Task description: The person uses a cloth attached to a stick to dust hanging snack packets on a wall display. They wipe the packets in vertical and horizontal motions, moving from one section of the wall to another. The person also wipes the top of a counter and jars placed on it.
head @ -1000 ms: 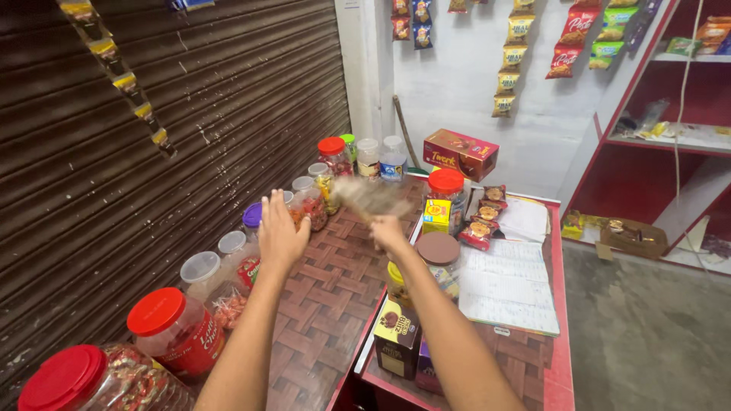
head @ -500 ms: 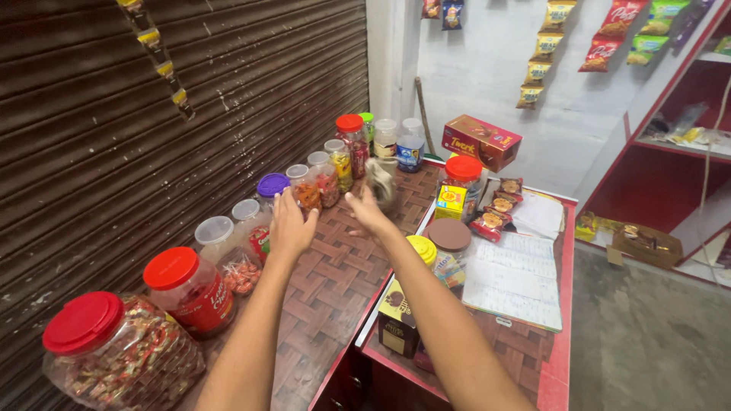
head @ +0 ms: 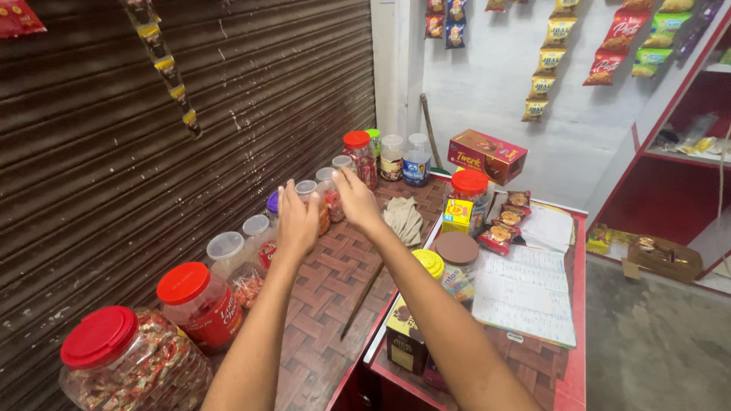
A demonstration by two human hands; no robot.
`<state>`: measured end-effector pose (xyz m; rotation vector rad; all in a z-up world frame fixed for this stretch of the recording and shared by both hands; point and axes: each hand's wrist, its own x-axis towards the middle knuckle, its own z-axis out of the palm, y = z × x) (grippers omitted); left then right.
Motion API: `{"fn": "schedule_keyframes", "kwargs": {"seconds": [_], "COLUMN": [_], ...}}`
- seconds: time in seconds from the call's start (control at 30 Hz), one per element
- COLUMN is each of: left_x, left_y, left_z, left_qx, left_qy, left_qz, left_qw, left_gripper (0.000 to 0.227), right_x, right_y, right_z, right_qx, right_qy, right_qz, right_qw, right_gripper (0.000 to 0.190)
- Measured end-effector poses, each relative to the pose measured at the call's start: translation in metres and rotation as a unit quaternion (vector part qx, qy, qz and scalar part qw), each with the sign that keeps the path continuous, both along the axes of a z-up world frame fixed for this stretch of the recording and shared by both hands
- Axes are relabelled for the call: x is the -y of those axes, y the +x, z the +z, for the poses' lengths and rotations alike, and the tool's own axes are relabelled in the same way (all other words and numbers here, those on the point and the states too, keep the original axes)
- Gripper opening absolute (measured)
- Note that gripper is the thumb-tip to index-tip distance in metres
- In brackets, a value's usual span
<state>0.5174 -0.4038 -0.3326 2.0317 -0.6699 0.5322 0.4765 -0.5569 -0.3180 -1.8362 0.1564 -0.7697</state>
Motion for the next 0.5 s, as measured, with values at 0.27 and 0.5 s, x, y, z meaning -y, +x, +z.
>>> {"fn": "schedule_keyframes", "kwargs": {"seconds": [0.27, 0.5], "left_x": [-0.015, -0.034], "left_y": [-0.028, -0.057], "left_z": [0.043, 0.073], "left_qx": [0.026, 0.157], "left_qy": [-0.047, 0.006], "left_qz": [-0.036, 0.001], "left_qw": [0.998, 0.988], "left_gripper": [0.073, 0.072], "right_x": [-0.023, -0.040], "right_y": [-0.027, -0.063], "right_z": [0.042, 0.086], "right_qx": [0.107, 0.117], "right_qy": [-0.167, -0.262], "right_qz": [-0.014, -0.021], "right_qw": [0.980, 0.958], "right_gripper": [0.074, 0.075]}}
